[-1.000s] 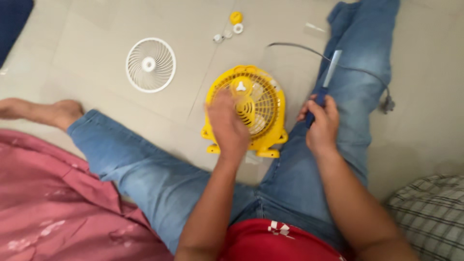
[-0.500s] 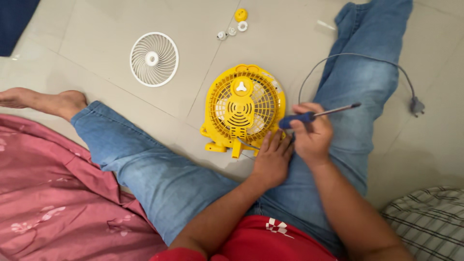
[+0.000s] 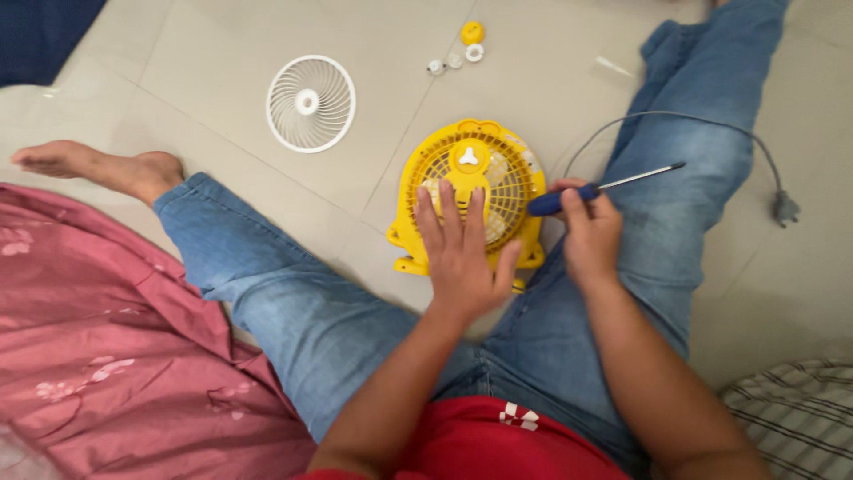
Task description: The person lies on the floor servicing a small yellow desk fan, using a screwdriver to unscrew and remove the rear grille and fan blade, then reattaching the blade and front cover and checking the reassembled fan.
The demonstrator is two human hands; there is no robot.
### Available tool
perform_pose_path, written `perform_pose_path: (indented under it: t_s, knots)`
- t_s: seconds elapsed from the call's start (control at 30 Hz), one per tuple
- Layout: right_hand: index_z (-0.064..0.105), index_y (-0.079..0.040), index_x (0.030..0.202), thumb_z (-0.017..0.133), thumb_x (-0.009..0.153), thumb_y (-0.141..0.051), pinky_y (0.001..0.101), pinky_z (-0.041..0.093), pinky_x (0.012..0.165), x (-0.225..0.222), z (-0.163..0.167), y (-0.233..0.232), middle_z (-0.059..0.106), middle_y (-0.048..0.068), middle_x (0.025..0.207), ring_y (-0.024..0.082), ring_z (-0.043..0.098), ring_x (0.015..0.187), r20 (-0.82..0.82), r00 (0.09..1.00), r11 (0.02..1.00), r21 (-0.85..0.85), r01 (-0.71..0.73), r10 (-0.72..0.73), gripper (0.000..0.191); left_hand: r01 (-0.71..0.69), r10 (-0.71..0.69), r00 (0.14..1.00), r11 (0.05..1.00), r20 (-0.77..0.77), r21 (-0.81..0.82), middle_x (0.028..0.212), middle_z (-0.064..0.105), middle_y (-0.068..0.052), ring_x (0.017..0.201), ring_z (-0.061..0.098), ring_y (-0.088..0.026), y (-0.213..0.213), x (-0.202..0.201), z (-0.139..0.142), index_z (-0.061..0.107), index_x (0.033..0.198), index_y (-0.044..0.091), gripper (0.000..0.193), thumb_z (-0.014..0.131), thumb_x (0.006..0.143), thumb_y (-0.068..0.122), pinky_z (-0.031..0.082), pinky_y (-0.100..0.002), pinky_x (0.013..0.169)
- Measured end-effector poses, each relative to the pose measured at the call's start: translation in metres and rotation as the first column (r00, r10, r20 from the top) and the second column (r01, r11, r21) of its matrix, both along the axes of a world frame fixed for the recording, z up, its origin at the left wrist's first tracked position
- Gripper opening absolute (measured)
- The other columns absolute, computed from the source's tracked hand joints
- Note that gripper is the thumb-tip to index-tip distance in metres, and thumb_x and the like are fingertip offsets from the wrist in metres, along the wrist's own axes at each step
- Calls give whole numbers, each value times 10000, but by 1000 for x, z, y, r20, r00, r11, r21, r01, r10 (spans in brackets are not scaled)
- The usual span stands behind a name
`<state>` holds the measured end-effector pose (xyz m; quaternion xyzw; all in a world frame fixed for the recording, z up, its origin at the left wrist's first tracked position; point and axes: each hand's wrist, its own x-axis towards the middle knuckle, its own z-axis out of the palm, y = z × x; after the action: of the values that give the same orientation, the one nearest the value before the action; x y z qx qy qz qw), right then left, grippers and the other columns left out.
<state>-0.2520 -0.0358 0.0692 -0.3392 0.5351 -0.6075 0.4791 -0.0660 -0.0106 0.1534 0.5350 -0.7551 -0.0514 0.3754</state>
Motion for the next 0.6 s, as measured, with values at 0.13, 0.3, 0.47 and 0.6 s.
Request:
perform_pose_path:
  t_s: [0.13,0.3,0.47,0.6]
  knots:
    - [657,-4,1187,582,1078,-163,332,620,838,-1,-9,-3,705,95,1119,170,706,982,147,989,1000,13,13,-15,206,42,-117,954,964,277,264,1687,199,-227,1557,127,-510,-25,4,-1,346,1583,46,879,696,915,497,106,-718,1216]
    - [632,-10,1095,556,1102,-197,343,597,798,-5,-15,1,709,131,1124,187,695,959,141,988,997,66,48,-57,201,175,-250,948,926,197,334,1662,221,-258,1548,168,-495,-26,8,-9,339,1576,9,937,711,870,499,129,-658,1231]
    - [631,-84,999,551,1013,-239,352,603,769,-13,-24,-16,732,47,1093,155,691,954,245,966,964,265,14,-81,175,114,-79,976,980,-205,165,1664,331,-243,1594,286,-440,12,36,-18,337,1574,-6,848,768,918,315,234,-553,1311]
    - [612,-92,954,611,1054,-289,327,448,606,-10,-39,-19,611,27,828,166,561,720,365,930,909,400,-116,-42,221,-51,124,941,971,-314,232,1522,438,-247,1447,409,-425,58,51,-37,368,1508,-29,837,812,867,275,346,-535,1206]
